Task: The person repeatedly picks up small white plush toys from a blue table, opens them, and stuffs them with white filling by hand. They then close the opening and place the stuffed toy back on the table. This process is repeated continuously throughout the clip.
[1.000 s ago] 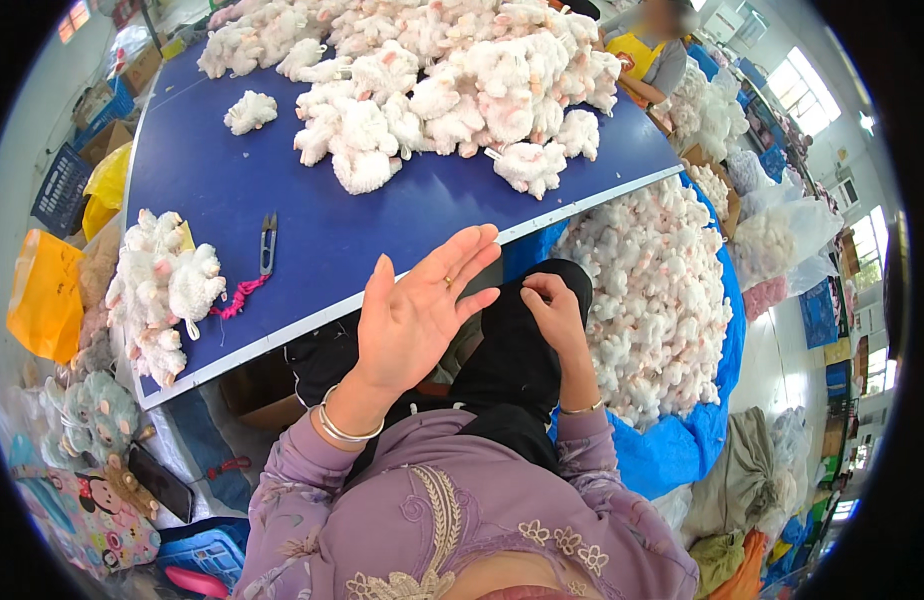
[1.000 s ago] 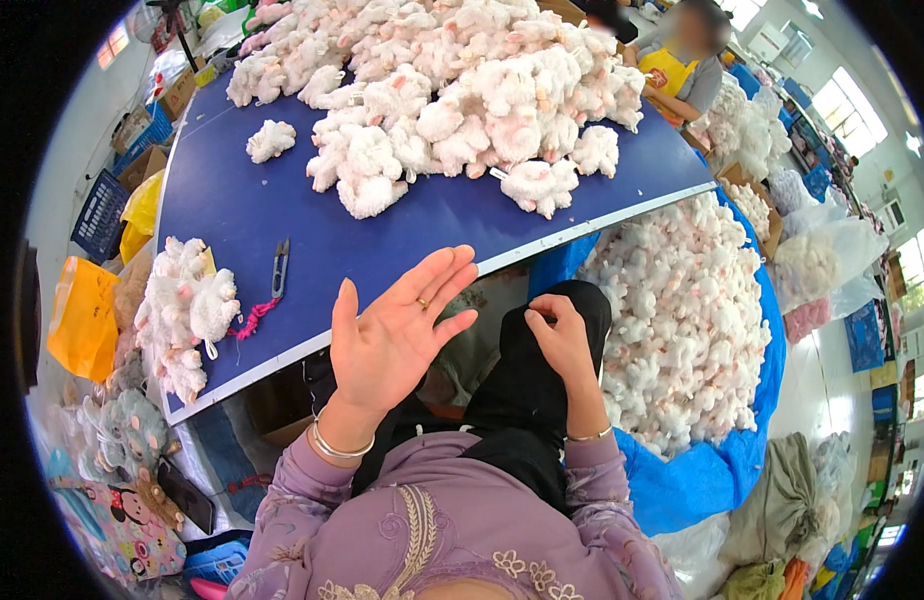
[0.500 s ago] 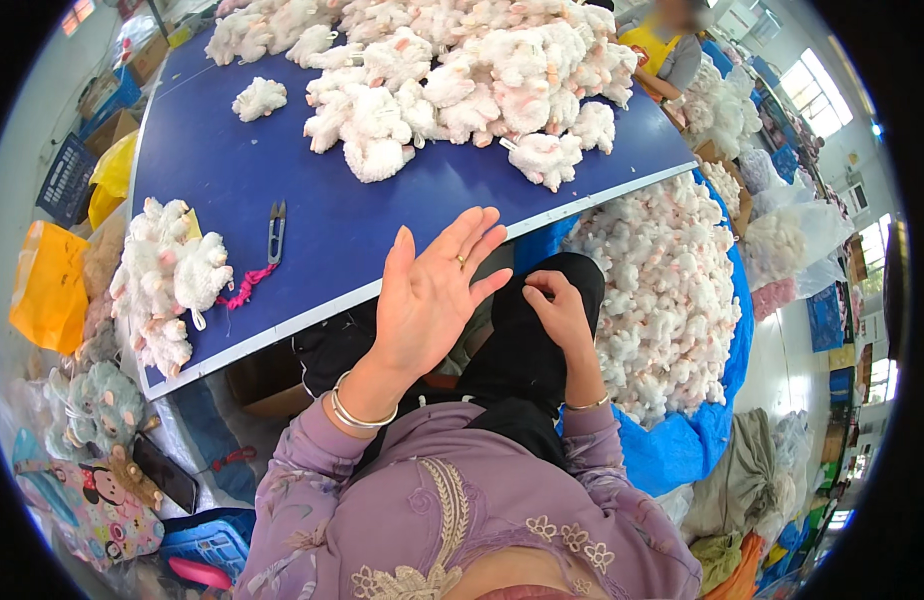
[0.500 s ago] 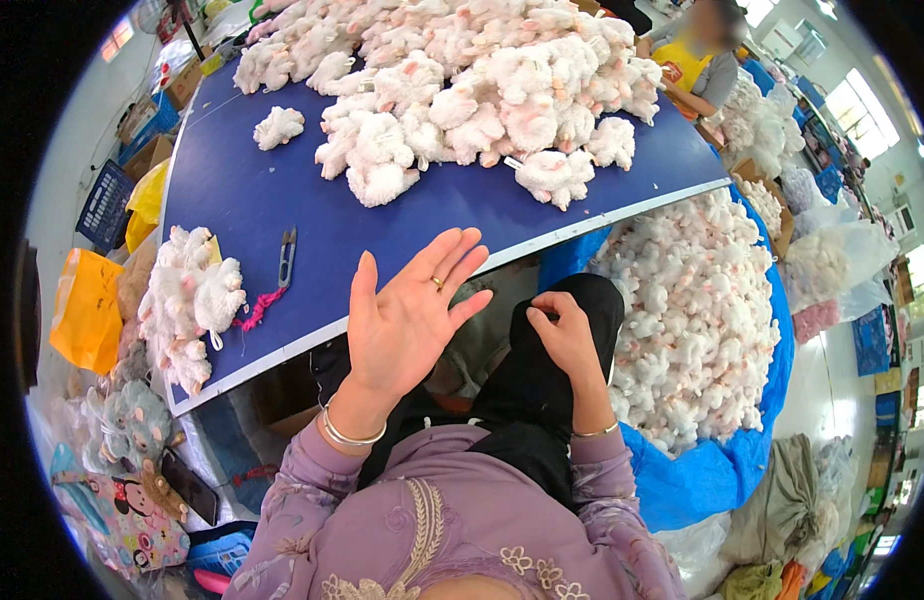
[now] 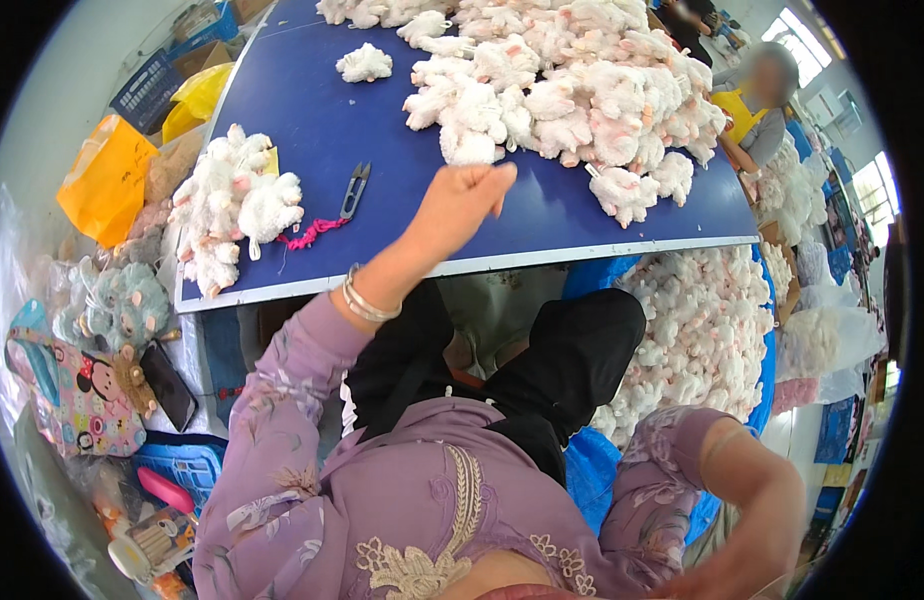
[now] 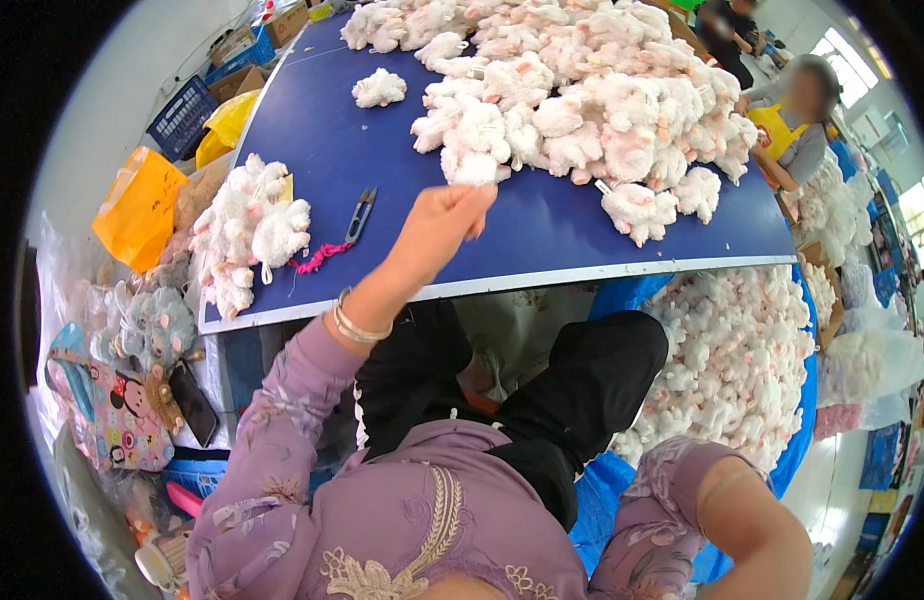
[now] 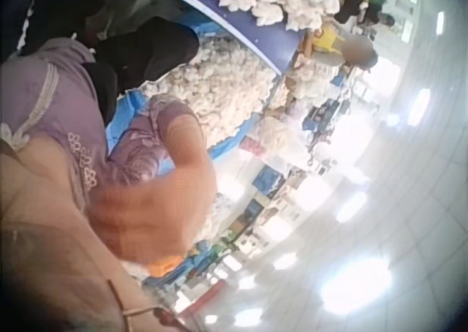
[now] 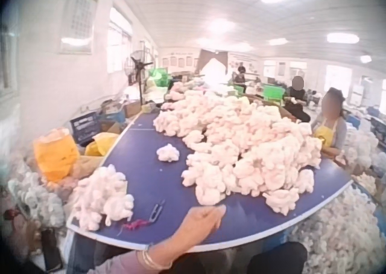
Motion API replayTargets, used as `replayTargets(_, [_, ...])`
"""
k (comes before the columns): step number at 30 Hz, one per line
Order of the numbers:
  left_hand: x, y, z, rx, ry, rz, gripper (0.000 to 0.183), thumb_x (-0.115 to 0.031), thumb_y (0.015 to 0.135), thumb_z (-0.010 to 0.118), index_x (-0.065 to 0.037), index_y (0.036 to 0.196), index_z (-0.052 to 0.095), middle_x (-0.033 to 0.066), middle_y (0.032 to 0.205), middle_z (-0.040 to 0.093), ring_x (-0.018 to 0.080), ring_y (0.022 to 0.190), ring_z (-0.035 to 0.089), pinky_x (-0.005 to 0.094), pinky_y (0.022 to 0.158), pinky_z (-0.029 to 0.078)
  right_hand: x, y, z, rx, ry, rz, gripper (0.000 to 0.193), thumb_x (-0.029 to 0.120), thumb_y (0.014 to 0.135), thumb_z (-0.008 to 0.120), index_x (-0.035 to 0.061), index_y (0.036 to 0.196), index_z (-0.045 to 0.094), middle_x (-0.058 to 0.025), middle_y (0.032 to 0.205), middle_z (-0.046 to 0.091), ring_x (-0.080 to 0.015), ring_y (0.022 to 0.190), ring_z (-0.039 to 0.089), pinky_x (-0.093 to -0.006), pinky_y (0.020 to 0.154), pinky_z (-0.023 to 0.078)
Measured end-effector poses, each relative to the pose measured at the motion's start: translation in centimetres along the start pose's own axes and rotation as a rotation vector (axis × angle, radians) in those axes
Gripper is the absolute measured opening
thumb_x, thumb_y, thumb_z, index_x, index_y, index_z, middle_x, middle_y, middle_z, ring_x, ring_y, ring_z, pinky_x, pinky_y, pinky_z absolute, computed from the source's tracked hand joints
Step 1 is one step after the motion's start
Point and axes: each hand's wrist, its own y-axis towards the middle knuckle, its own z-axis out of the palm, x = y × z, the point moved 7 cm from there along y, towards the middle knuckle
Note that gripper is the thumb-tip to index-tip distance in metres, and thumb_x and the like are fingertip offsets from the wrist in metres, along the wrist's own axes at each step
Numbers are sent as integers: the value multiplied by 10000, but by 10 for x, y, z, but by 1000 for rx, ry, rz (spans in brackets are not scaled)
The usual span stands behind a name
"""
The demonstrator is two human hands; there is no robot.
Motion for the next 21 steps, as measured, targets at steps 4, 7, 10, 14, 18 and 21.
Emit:
replayTargets(4, [-18,45,-19,-149,597,529,213,-264,878,625,-65,939,673,76,951,647,208,886,576,299,794,451,6,14,-1,42,6,-48,228,204,847,643,-5,938,629,-89,937,643,-199,823,629,-287,674,491])
replayTargets(7, [14,67,-21,-310,1100,439,340,-220,837,624,-114,1160,629,105,1224,573,316,1113,515,356,946,432,6,18,-1,43,8,-45,219,193,851,644,-4,945,625,-84,929,642,-190,817,627,-284,671,490])
replayTargets(10, [40,82,-28,-184,1104,247,504,-207,773,679,-123,1258,570,124,1284,535,350,1169,491,376,995,422,4,19,0,45,11,-40,210,182,856,644,-3,953,622,-79,921,642,-180,811,624,-280,668,489])
replayTargets(14, [38,68,-33,-167,711,201,470,-165,786,663,-65,1236,571,151,1127,642,352,1007,611,362,867,504,3,20,-2,32,16,-19,199,167,861,644,-2,963,617,-72,911,641,-167,803,621,-275,664,488])
replayTargets(18, [41,38,-33,-124,-171,2,367,-204,883,602,10,1181,575,112,993,686,208,863,673,322,683,560,1,22,-1,35,19,-11,189,152,867,645,-1,974,613,-65,900,641,-154,795,618,-271,660,486])
replayTargets(21, [29,4,-16,-18,-501,-95,371,-262,926,580,-5,1193,565,81,1020,669,144,853,658,291,608,554,-1,23,-1,20,18,-5,183,141,871,645,0,981,609,-59,892,641,-145,789,616,-267,656,485])
